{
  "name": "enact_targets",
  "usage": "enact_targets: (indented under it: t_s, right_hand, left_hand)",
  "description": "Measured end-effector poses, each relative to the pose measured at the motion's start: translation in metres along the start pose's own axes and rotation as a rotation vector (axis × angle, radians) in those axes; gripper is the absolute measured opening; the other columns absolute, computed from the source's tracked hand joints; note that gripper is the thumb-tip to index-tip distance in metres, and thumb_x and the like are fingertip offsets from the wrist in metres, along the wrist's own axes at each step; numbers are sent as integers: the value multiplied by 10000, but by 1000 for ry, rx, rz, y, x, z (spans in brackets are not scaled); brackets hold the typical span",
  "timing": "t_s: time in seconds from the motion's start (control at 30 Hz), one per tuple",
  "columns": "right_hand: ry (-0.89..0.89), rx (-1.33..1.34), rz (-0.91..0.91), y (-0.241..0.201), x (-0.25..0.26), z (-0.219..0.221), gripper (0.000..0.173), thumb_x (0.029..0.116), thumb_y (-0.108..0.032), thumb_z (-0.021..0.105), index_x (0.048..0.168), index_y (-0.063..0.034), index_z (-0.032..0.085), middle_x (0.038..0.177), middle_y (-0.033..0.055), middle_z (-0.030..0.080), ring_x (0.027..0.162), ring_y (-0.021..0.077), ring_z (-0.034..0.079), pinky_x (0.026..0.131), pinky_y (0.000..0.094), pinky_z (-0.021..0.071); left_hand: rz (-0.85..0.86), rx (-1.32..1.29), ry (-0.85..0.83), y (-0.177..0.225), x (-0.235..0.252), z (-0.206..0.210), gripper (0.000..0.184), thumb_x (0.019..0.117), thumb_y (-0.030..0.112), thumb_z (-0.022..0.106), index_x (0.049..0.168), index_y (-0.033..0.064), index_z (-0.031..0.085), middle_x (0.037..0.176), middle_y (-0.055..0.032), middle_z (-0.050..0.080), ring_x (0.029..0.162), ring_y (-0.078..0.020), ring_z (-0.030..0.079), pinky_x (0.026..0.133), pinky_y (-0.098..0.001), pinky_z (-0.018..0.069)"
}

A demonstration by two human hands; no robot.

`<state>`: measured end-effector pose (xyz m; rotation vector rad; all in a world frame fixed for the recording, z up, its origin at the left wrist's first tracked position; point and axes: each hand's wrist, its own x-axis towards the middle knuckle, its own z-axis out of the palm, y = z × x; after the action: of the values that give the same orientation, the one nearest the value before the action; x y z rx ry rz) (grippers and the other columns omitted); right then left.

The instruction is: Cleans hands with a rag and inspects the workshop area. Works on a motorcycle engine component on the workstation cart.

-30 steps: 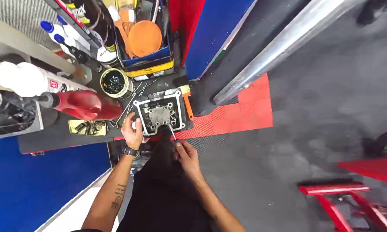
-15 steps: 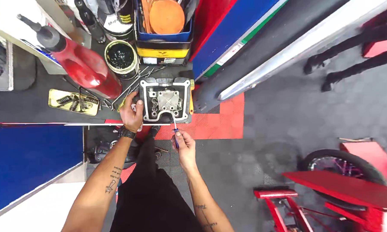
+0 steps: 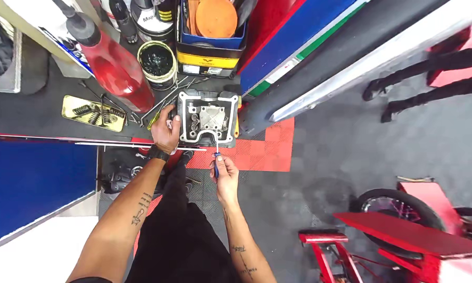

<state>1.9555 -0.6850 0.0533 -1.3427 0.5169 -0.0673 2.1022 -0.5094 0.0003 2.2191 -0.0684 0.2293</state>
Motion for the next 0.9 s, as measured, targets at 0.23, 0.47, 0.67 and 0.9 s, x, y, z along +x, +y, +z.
enact_targets:
  t_s: [0.23,0.47,0.67,0.9]
  right_hand:
    - [-81,246,114,-4,-4,5,344,1106,-166,384,1124,51,649,690,52,611,464,57,488,394,185,396]
    - [89,-1,-62,3,-2,8,200,1043,-79,553,1104,64,678,708,61,640,503,68,524,441,202,448]
    - [-89,391,178,-1,0,0,384,1101,-222,398,1137,41,676,729,71,630,470,52,497,394,179,401]
    - [-283,535,280,4,10,-10,456,1104,-316,391,1135,27,690,745,66,673,474,46,523,419,175,425]
  left_hand:
    - [39,3,34,-4,1,3,579,1042,467,380,1365,50,617,764,-115,686,594,-238,622,605,-493,543]
    - [83,-4,86,-10,1,8,587,1052,483,371,1350,51,635,823,-135,722,647,-241,670,625,-479,555]
    - [89,-21,80,-6,2,5,617,1053,496,356,1328,27,646,876,-172,736,704,-259,698,665,-480,565]
    - [99,-22,86,-7,2,6,633,1055,510,350,1321,19,649,880,-175,735,690,-239,691,646,-454,563]
